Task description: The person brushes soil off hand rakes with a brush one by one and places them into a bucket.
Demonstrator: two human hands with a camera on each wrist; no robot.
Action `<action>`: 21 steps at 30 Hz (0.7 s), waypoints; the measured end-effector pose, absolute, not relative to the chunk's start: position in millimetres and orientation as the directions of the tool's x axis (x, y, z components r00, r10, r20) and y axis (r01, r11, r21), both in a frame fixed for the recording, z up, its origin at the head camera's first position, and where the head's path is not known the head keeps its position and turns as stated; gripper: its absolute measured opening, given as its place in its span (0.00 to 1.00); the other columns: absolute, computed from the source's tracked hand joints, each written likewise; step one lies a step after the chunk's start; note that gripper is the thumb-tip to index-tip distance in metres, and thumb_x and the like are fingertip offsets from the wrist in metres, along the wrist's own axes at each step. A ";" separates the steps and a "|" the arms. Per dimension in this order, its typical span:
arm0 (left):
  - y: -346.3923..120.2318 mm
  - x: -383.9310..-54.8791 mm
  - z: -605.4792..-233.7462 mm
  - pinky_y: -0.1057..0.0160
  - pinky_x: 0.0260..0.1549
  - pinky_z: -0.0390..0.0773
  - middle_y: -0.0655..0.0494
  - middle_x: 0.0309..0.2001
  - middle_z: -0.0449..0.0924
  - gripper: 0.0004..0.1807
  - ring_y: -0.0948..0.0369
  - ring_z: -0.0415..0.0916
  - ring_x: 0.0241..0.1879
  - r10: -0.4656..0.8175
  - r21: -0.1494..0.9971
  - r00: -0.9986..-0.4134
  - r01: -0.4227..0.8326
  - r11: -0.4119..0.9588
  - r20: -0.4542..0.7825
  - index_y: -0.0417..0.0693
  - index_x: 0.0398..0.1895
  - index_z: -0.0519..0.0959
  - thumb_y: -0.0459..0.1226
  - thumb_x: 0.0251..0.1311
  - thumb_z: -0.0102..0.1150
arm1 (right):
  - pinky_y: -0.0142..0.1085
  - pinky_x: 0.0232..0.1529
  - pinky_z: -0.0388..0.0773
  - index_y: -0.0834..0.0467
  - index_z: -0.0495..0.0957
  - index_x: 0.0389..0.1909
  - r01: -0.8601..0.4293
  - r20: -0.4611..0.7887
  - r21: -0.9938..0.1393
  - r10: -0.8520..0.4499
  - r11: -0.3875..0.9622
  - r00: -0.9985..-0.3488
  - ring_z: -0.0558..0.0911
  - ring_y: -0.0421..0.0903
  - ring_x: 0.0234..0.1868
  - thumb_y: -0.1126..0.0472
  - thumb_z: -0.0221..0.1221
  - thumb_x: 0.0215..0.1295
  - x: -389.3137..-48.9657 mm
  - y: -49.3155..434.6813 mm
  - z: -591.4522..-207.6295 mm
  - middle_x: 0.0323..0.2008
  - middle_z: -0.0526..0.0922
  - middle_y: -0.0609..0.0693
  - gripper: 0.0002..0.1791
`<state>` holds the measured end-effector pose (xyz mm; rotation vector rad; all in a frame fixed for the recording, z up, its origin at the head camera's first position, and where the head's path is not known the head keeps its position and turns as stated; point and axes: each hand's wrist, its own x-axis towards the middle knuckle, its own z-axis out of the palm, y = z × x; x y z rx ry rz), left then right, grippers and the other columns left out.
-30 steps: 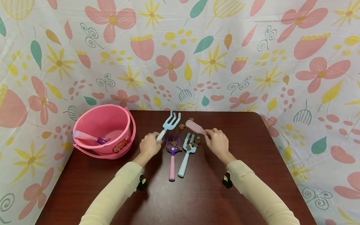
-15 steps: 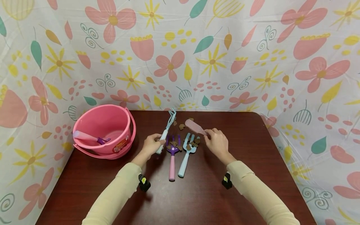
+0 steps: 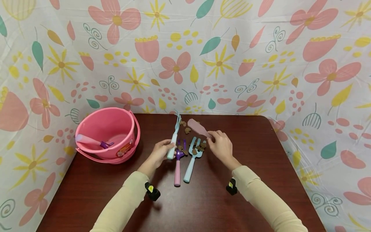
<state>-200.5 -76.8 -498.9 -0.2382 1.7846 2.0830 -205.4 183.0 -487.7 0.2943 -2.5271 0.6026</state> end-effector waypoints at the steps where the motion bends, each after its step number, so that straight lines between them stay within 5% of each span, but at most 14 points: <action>1: -75.7 -199.6 -499.4 0.61 0.29 0.79 0.46 0.40 0.79 0.20 0.53 0.79 0.32 0.189 0.906 -0.910 -0.398 -0.143 -0.370 0.41 0.57 0.70 0.36 0.62 0.52 | 0.42 0.25 0.72 0.55 0.82 0.43 -0.329 0.538 -0.362 -0.092 0.872 -0.838 0.75 0.48 0.29 0.60 0.62 0.54 -205.1 181.6 -486.9 0.33 0.81 0.51 0.14; 21: -58.2 -181.2 -499.6 0.70 0.27 0.74 0.57 0.36 0.74 0.25 0.65 0.73 0.27 0.479 0.720 -0.846 -0.481 -0.500 -0.232 0.34 0.67 0.53 0.38 0.71 0.32 | 0.35 0.24 0.65 0.50 0.80 0.45 -0.489 0.548 -0.355 -0.246 0.797 -0.799 0.69 0.42 0.28 0.59 0.61 0.57 -205.3 157.9 -476.1 0.33 0.78 0.46 0.14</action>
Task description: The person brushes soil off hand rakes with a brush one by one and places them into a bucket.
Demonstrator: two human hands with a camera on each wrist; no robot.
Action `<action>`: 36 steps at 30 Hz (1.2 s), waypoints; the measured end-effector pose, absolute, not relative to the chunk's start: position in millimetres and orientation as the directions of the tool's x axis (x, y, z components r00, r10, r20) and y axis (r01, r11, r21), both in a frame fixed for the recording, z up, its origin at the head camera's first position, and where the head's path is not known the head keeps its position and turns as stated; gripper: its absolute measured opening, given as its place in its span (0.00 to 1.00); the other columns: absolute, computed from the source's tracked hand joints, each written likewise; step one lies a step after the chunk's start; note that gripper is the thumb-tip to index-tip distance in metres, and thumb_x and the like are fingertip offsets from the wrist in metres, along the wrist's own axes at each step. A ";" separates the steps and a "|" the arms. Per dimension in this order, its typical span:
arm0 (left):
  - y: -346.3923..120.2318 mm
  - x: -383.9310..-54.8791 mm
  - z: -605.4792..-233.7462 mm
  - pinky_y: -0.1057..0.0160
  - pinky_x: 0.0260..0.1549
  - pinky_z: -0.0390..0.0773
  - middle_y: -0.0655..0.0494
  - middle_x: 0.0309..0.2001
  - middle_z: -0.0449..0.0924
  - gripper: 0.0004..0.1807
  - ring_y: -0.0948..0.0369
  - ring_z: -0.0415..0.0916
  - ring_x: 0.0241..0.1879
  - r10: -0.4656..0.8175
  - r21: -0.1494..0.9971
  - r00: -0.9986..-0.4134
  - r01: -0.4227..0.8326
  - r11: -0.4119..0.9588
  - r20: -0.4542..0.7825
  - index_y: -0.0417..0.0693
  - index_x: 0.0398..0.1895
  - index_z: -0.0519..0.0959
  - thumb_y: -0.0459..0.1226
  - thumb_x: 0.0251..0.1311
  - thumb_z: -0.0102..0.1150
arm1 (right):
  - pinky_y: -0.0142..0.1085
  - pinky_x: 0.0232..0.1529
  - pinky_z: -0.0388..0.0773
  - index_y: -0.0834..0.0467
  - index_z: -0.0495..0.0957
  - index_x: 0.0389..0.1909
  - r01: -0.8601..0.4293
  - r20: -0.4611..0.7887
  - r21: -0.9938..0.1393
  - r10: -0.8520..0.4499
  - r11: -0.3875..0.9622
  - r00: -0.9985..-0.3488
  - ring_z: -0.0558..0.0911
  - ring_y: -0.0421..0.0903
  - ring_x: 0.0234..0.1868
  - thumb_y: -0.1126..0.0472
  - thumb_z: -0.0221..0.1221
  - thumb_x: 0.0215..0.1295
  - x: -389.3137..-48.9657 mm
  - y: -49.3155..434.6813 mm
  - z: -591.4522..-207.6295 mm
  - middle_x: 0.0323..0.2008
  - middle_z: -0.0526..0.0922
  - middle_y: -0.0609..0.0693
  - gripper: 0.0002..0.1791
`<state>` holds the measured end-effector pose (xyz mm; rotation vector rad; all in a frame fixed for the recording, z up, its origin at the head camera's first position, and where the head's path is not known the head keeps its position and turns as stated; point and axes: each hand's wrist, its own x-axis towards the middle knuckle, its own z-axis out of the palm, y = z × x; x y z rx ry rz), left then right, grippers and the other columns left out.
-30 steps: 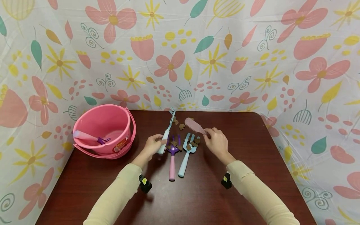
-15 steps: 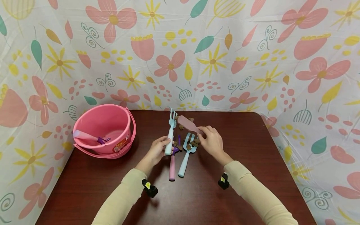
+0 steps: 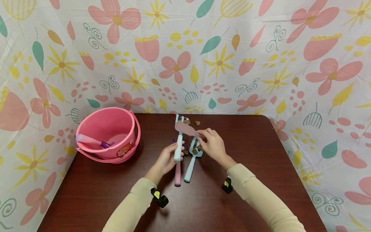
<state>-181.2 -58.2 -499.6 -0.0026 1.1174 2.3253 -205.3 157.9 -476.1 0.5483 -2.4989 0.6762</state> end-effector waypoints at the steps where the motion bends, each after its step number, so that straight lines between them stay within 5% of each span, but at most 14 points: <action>1: -57.5 -181.1 -502.1 0.70 0.27 0.74 0.56 0.37 0.74 0.26 0.65 0.73 0.26 0.487 0.712 -0.845 -0.481 -0.512 -0.220 0.34 0.67 0.52 0.38 0.71 0.33 | 0.35 0.23 0.65 0.50 0.80 0.46 -0.493 0.549 -0.353 -0.250 0.795 -0.797 0.69 0.42 0.27 0.59 0.61 0.56 -205.4 157.4 -475.7 0.33 0.78 0.46 0.14; 10: -58.4 -185.9 -529.1 0.72 0.29 0.72 0.58 0.40 0.73 0.29 0.68 0.72 0.30 0.553 0.707 -0.830 -0.433 -0.559 -0.071 0.39 0.67 0.56 0.44 0.68 0.40 | 0.34 0.24 0.66 0.50 0.81 0.45 -0.525 0.563 -0.296 -0.298 0.798 -0.771 0.70 0.42 0.28 0.59 0.63 0.55 -208.8 158.5 -475.8 0.33 0.79 0.46 0.15; 17: -59.8 -181.1 -512.2 0.75 0.25 0.70 0.59 0.37 0.71 0.31 0.68 0.70 0.25 0.578 0.660 -0.801 -0.519 -0.543 -0.155 0.37 0.70 0.46 0.42 0.69 0.34 | 0.34 0.25 0.66 0.51 0.81 0.45 -0.532 0.555 -0.285 -0.316 0.797 -0.769 0.70 0.42 0.28 0.59 0.62 0.56 -211.8 162.7 -477.1 0.34 0.79 0.46 0.14; 26: -58.6 -179.9 -514.1 0.75 0.23 0.69 0.56 0.37 0.69 0.25 0.68 0.69 0.24 0.595 0.650 -0.786 -0.543 -0.531 -0.170 0.38 0.66 0.54 0.41 0.70 0.32 | 0.36 0.26 0.67 0.51 0.81 0.45 -0.521 0.555 -0.279 -0.308 0.807 -0.773 0.71 0.44 0.28 0.59 0.63 0.55 -216.3 170.4 -479.5 0.34 0.79 0.48 0.14; 36: -58.0 -174.8 -511.8 0.75 0.23 0.70 0.57 0.36 0.69 0.26 0.68 0.69 0.24 0.602 0.650 -0.777 -0.554 -0.520 -0.181 0.37 0.67 0.52 0.41 0.71 0.31 | 0.37 0.24 0.68 0.52 0.82 0.44 -0.481 0.565 -0.306 -0.250 0.821 -0.786 0.72 0.45 0.28 0.59 0.64 0.54 -222.4 177.8 -482.9 0.32 0.79 0.49 0.14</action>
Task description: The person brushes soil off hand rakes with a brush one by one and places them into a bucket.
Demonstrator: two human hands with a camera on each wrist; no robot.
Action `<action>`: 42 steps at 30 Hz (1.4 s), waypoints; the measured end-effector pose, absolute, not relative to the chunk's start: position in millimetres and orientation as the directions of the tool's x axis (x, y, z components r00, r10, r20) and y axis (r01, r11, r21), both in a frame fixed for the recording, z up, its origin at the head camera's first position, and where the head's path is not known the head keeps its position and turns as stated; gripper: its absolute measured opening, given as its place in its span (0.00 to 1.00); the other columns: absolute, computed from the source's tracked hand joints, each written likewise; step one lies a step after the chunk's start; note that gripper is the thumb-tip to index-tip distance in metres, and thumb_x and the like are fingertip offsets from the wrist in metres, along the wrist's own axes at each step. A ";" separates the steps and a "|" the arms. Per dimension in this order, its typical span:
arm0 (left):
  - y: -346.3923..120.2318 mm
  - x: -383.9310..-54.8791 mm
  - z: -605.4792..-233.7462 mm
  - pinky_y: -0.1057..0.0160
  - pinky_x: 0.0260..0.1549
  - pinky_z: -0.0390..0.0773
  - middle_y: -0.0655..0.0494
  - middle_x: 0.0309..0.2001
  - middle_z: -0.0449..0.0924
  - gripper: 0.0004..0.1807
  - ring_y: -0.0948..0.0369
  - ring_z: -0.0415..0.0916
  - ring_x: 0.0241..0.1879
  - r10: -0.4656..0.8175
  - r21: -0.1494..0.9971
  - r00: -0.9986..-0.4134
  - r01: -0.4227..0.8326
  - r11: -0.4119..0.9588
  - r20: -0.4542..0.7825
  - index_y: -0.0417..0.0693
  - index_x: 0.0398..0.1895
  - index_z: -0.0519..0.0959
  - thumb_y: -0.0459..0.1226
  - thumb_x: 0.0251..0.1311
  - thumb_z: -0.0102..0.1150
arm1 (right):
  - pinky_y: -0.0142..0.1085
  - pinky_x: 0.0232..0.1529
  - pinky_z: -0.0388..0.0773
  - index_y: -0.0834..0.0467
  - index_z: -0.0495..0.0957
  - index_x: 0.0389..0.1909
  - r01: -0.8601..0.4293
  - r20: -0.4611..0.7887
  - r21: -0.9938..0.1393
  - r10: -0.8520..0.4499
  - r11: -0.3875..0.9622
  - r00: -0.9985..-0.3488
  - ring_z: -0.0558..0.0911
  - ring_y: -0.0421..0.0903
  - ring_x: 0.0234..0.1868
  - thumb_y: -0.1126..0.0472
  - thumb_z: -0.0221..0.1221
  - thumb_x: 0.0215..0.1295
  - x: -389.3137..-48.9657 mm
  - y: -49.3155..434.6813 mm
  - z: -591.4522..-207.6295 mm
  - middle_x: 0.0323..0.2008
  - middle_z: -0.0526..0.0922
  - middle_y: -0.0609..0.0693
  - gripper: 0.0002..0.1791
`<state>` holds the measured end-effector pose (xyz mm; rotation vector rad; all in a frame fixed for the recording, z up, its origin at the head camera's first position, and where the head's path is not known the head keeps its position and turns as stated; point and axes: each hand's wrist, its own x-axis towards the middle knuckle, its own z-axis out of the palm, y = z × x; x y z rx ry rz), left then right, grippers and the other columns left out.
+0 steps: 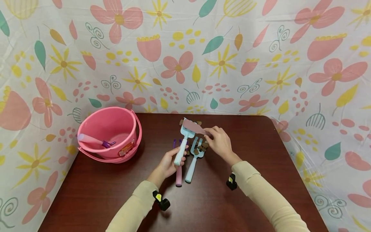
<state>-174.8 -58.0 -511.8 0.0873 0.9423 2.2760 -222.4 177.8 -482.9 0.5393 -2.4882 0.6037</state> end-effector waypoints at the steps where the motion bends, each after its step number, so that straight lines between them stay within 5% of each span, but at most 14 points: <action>1: -58.1 -174.5 -511.6 0.75 0.23 0.70 0.57 0.36 0.70 0.25 0.68 0.69 0.24 0.601 0.651 -0.778 -0.553 -0.520 -0.180 0.37 0.66 0.53 0.41 0.71 0.31 | 0.37 0.24 0.68 0.52 0.82 0.43 -0.476 0.564 -0.308 -0.245 0.824 -0.789 0.72 0.45 0.27 0.59 0.64 0.54 -222.9 178.2 -482.8 0.32 0.79 0.49 0.14; 28: -58.3 -174.4 -518.7 0.76 0.23 0.69 0.58 0.35 0.69 0.27 0.69 0.68 0.24 0.597 0.673 -0.775 -0.556 -0.488 -0.209 0.36 0.68 0.50 0.42 0.71 0.30 | 0.41 0.27 0.70 0.54 0.82 0.42 -0.410 0.590 -0.268 -0.188 0.872 -0.785 0.74 0.50 0.28 0.61 0.65 0.53 -229.6 177.8 -481.2 0.31 0.79 0.52 0.13; 36: -61.1 -171.8 -522.0 0.75 0.23 0.70 0.58 0.35 0.71 0.22 0.68 0.69 0.24 0.605 0.675 -0.768 -0.562 -0.478 -0.211 0.39 0.63 0.58 0.41 0.70 0.33 | 0.43 0.28 0.72 0.55 0.82 0.41 -0.355 0.602 -0.293 -0.117 0.888 -0.790 0.76 0.51 0.29 0.61 0.64 0.53 -232.1 181.0 -482.3 0.32 0.80 0.53 0.13; 42: -63.8 -171.7 -524.0 0.75 0.22 0.70 0.60 0.33 0.71 0.27 0.69 0.69 0.23 0.604 0.712 -0.770 -0.540 -0.448 -0.205 0.34 0.66 0.51 0.42 0.70 0.32 | 0.44 0.28 0.73 0.55 0.82 0.41 -0.316 0.576 -0.316 -0.084 0.895 -0.813 0.76 0.52 0.29 0.61 0.64 0.53 -233.3 186.5 -483.3 0.33 0.80 0.54 0.13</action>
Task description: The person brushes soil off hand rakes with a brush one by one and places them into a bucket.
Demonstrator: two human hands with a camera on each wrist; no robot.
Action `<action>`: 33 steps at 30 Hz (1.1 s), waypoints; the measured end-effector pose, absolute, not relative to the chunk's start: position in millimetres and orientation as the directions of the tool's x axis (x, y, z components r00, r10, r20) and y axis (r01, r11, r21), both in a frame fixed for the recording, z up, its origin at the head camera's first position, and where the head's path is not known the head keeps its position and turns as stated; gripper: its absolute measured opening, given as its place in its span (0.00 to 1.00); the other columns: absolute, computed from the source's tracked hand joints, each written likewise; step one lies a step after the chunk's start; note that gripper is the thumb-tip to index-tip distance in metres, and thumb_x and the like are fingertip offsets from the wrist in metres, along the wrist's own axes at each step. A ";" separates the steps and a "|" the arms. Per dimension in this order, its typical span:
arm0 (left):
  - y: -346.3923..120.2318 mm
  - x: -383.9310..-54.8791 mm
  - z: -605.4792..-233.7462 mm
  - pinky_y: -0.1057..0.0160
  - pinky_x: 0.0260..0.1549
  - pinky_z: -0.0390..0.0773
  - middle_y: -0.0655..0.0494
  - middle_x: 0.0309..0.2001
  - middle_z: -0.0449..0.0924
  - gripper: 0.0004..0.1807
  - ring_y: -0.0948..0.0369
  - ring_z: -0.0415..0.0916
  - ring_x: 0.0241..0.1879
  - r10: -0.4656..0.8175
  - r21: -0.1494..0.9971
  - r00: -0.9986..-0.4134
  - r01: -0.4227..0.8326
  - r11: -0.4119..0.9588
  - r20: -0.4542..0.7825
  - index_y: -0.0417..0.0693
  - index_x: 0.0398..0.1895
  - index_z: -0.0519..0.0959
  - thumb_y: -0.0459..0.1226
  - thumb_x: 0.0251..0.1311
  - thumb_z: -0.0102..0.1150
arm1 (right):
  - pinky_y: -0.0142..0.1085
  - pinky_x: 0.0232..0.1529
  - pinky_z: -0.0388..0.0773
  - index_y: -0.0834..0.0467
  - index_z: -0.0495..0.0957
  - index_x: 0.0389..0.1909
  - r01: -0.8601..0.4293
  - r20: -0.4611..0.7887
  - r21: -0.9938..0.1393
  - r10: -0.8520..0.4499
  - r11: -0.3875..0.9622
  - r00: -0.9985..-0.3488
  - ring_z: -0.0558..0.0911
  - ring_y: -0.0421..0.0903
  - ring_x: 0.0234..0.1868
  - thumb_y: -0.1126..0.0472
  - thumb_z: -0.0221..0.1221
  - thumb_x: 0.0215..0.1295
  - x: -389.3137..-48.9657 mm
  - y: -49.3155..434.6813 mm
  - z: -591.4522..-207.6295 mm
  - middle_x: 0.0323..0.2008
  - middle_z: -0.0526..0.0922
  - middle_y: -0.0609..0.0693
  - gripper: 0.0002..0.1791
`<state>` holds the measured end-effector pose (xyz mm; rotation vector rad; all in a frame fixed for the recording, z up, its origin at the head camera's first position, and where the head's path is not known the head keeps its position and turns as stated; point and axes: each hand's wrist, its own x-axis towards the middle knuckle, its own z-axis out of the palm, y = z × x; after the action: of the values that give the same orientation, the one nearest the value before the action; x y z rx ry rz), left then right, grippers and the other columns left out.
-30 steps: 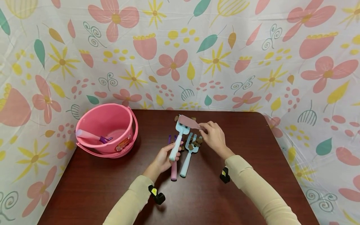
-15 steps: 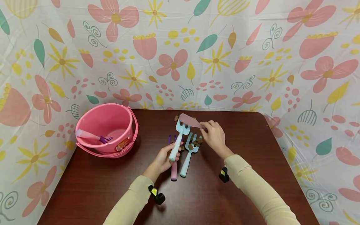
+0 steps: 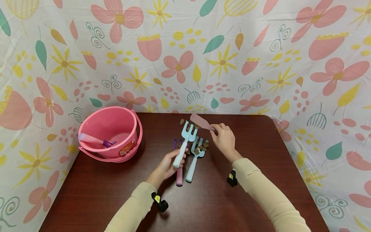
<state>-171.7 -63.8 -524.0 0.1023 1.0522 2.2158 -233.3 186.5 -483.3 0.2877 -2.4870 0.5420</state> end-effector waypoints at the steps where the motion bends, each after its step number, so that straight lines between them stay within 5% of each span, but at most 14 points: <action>1: -63.9 -172.0 -524.1 0.75 0.22 0.70 0.60 0.33 0.71 0.27 0.69 0.69 0.23 0.603 0.714 -0.771 -0.539 -0.447 -0.205 0.34 0.67 0.51 0.42 0.70 0.32 | 0.44 0.27 0.73 0.55 0.82 0.41 -0.311 0.572 -0.319 -0.080 0.895 -0.816 0.76 0.52 0.29 0.61 0.64 0.53 -233.6 187.4 -483.4 0.33 0.80 0.54 0.13; 17: -71.5 -171.8 -523.8 0.74 0.25 0.70 0.59 0.35 0.71 0.29 0.68 0.69 0.25 0.594 0.701 -0.774 -0.548 -0.456 -0.219 0.35 0.70 0.45 0.41 0.71 0.30 | 0.46 0.27 0.73 0.57 0.82 0.40 -0.282 0.571 -0.322 -0.052 0.904 -0.819 0.76 0.54 0.28 0.62 0.65 0.52 -233.1 192.6 -482.6 0.32 0.80 0.55 0.13; 33: -67.5 -169.9 -523.3 0.75 0.24 0.71 0.58 0.36 0.71 0.29 0.68 0.71 0.24 0.593 0.693 -0.776 -0.548 -0.468 -0.214 0.34 0.69 0.47 0.41 0.70 0.32 | 0.39 0.26 0.70 0.53 0.81 0.43 -0.441 0.572 -0.307 -0.207 0.843 -0.794 0.74 0.48 0.28 0.60 0.63 0.55 -222.8 166.8 -474.4 0.33 0.80 0.51 0.14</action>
<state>-169.9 -67.5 -523.3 0.0734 1.0280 2.2362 -222.8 166.8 -474.4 0.4739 -2.4858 0.5874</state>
